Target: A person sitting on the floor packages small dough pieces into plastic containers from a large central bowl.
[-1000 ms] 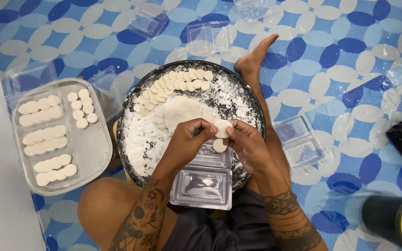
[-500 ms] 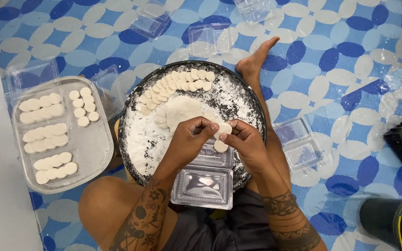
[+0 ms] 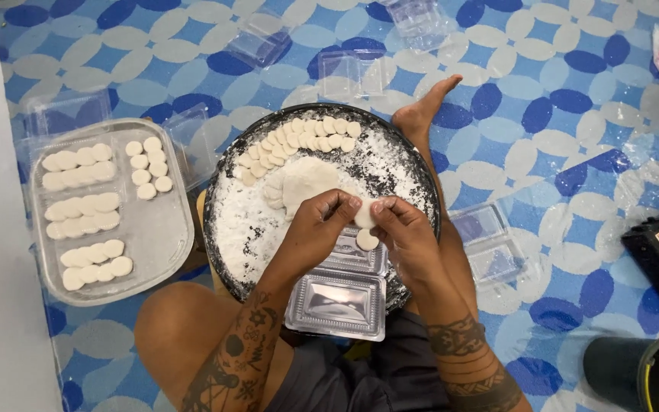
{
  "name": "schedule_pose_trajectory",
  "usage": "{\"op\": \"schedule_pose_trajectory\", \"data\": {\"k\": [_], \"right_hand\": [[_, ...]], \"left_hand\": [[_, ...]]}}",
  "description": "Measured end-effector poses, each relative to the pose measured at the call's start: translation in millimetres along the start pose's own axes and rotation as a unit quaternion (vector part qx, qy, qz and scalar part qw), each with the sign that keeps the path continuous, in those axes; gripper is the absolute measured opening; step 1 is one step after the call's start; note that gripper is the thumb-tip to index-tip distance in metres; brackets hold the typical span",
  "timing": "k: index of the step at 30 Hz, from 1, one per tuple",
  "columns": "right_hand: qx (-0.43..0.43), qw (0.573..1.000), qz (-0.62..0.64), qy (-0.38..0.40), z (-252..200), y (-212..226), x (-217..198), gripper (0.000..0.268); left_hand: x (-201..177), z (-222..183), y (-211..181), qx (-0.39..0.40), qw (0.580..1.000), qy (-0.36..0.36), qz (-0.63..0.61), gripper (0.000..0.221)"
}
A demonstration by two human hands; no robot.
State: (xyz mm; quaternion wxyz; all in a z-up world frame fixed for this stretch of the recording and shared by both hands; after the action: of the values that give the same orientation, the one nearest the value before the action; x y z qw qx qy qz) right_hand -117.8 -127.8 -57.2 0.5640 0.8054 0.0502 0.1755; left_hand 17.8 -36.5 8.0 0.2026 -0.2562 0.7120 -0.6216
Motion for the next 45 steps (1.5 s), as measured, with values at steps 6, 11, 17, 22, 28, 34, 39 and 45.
{"op": "schedule_pose_trajectory", "data": {"k": [6,11,17,22,28,34,39,45], "right_hand": [[-0.034,0.999,-0.026,-0.019,2,-12,-6,0.026],[-0.033,0.999,-0.008,0.006,-7,3,3,0.033],[-0.092,0.995,-0.023,0.032,-13,16,6,0.044],[-0.133,0.989,-0.061,0.035,-15,25,10,0.032],[-0.189,0.975,-0.112,0.038,-14,31,9,0.033],[-0.183,0.979,-0.089,0.03,-1,26,1,0.026],[-0.175,0.982,-0.069,0.009,6,26,-5,0.027],[-0.193,0.978,-0.073,-0.016,3,33,-6,0.019]], "left_hand": [[-11,-4,7,0.022,0.999,-0.017,0.032,0.036],[-14,-4,8,0.043,0.997,-0.06,0.037,0.034],[-7,-3,15,0.029,0.999,-0.041,0.016,0.028],[-4,1,14,0.018,0.998,-0.049,0.019,0.024],[-3,3,13,0.016,0.998,-0.057,0.026,0.024],[4,9,22,0.022,0.998,-0.033,0.046,0.024],[13,12,18,0.014,1.0,-0.012,0.001,0.037],[15,19,30,0.016,0.999,-0.03,-0.035,0.039]]}}
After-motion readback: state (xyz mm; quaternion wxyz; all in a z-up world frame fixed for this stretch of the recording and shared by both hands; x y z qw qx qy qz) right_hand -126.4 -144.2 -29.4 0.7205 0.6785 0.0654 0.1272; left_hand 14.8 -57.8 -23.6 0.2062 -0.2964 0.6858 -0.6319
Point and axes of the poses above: each hand's wrist, its own z-axis towards the middle knuckle, its own x-axis out of the palm, y = z × x, the point moved 5 cm from there along z, towards the middle knuckle, and after that the axes turned 14 degrees about -y, right-handed, at the moved point
